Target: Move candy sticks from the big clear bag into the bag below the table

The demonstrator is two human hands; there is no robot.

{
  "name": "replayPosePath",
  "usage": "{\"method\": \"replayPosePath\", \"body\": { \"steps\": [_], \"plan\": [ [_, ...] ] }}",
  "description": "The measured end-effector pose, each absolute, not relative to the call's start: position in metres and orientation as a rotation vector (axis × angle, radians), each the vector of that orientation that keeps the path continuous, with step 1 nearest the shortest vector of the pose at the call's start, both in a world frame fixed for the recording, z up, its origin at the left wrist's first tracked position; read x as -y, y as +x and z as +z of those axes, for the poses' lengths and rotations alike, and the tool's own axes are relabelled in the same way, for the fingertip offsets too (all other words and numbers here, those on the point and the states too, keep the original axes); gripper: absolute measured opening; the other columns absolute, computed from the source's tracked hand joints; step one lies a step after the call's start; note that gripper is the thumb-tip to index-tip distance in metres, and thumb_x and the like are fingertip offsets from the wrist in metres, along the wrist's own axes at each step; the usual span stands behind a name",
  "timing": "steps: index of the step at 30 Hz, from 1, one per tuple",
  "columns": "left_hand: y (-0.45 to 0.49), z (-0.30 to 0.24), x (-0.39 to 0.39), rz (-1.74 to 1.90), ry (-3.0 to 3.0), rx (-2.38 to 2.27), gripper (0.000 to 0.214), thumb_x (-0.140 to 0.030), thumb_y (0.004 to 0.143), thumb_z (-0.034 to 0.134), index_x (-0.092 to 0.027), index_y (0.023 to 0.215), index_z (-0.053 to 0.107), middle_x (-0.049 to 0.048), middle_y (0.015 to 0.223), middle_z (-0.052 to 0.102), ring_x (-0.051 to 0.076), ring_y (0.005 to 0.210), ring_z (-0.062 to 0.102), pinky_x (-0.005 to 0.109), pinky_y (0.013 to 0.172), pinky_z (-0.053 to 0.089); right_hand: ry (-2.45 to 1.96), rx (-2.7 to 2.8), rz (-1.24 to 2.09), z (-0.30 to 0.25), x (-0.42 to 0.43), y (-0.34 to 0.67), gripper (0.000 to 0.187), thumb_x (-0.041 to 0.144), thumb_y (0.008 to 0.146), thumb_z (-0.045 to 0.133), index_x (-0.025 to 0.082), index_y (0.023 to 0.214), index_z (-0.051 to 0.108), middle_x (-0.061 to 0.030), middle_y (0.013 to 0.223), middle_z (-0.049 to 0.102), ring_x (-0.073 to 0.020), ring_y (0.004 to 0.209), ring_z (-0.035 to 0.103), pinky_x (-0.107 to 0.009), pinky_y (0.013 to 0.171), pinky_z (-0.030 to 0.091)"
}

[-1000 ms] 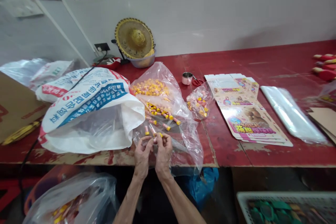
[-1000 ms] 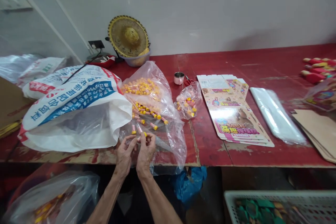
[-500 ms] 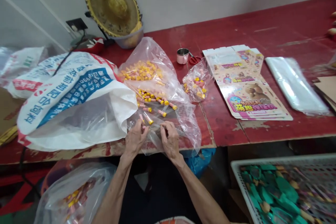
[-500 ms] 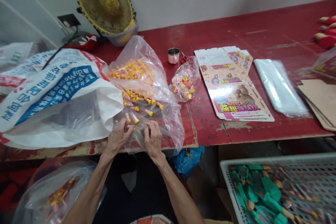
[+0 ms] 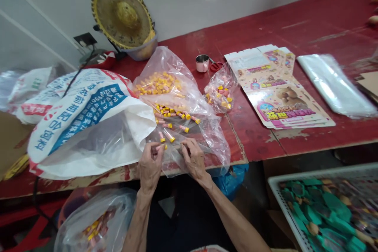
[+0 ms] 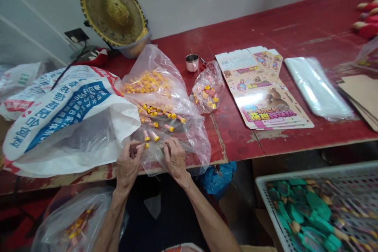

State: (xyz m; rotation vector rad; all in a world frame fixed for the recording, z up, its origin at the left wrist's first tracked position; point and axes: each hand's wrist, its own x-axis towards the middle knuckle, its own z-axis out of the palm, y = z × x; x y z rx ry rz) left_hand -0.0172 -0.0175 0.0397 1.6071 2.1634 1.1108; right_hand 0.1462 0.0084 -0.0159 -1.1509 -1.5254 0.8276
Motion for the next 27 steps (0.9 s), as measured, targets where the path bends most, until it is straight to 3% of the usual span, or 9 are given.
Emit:
{"method": "replayPosePath", "body": {
  "steps": [5, 9, 14, 19, 24, 27],
  "plan": [
    [-0.022, 0.036, 0.013, 1.108, 1.439, -2.015, 0.048, -0.072, 0.086, 0.066, -0.025, 0.087, 0.063, 0.003, 0.078, 0.067, 0.021, 0.069, 0.064, 0.034, 0.069, 0.056, -1.14, 1.541, 0.786, -0.016, -0.008, 0.145, 0.023, 0.021, 0.108, 0.048, 0.022, 0.106, 0.072, -0.0084, 0.108, 0.073, -0.0229, 0.102, 0.071, -0.035, 0.092, 0.057],
    [-0.022, 0.039, 0.01, 1.243, 1.259, -2.05, 0.046, -0.067, 0.088, 0.068, -0.022, 0.098, 0.066, 0.0028, 0.083, 0.07, 0.02, 0.069, 0.066, 0.03, 0.064, 0.055, -1.127, 1.543, 0.772, -0.016, -0.007, 0.144, 0.023, 0.019, 0.109, 0.048, 0.022, 0.104, 0.071, -0.0081, 0.107, 0.073, -0.0226, 0.102, 0.071, -0.034, 0.091, 0.056],
    [-0.012, 0.027, 0.01, 1.16, 1.56, -2.035, 0.027, -0.048, 0.092, 0.06, -0.023, 0.1, 0.068, 0.005, 0.092, 0.072, 0.021, 0.078, 0.068, 0.033, 0.075, 0.059, -1.102, 1.538, 0.745, -0.017, -0.007, 0.142, 0.021, 0.017, 0.11, 0.049, 0.021, 0.107, 0.069, -0.008, 0.107, 0.073, -0.0224, 0.1, 0.07, -0.034, 0.091, 0.056],
    [-0.023, 0.033, -0.015, 1.181, 1.513, -2.053, 0.039, -0.051, 0.1, 0.056, -0.021, 0.122, 0.069, 0.0051, 0.095, 0.072, 0.02, 0.073, 0.065, 0.03, 0.067, 0.056, -1.114, 1.552, 0.748, -0.017, -0.007, 0.14, 0.021, 0.017, 0.11, 0.05, 0.021, 0.108, 0.07, -0.008, 0.11, 0.073, -0.0219, 0.101, 0.071, -0.034, 0.09, 0.056],
    [-0.032, 0.034, -0.052, 0.971, 1.98, -2.102, 0.039, -0.046, 0.104, 0.05, -0.02, 0.126, 0.068, 0.0132, 0.115, 0.075, 0.027, 0.099, 0.071, 0.042, 0.093, 0.06, -1.139, 1.558, 0.719, -0.016, -0.006, 0.139, 0.021, 0.016, 0.111, 0.049, 0.022, 0.107, 0.07, -0.0077, 0.11, 0.073, -0.0217, 0.102, 0.071, -0.034, 0.09, 0.056],
    [-0.036, 0.027, -0.061, 0.805, 2.153, -2.052, 0.031, -0.044, 0.102, 0.052, -0.021, 0.118, 0.066, 0.0143, 0.116, 0.075, 0.029, 0.098, 0.07, 0.044, 0.094, 0.059, -1.148, 1.573, 0.703, -0.014, -0.006, 0.138, 0.022, 0.015, 0.112, 0.048, 0.021, 0.107, 0.069, -0.0068, 0.109, 0.073, -0.0208, 0.1, 0.071, -0.033, 0.09, 0.056]
  ]
}}
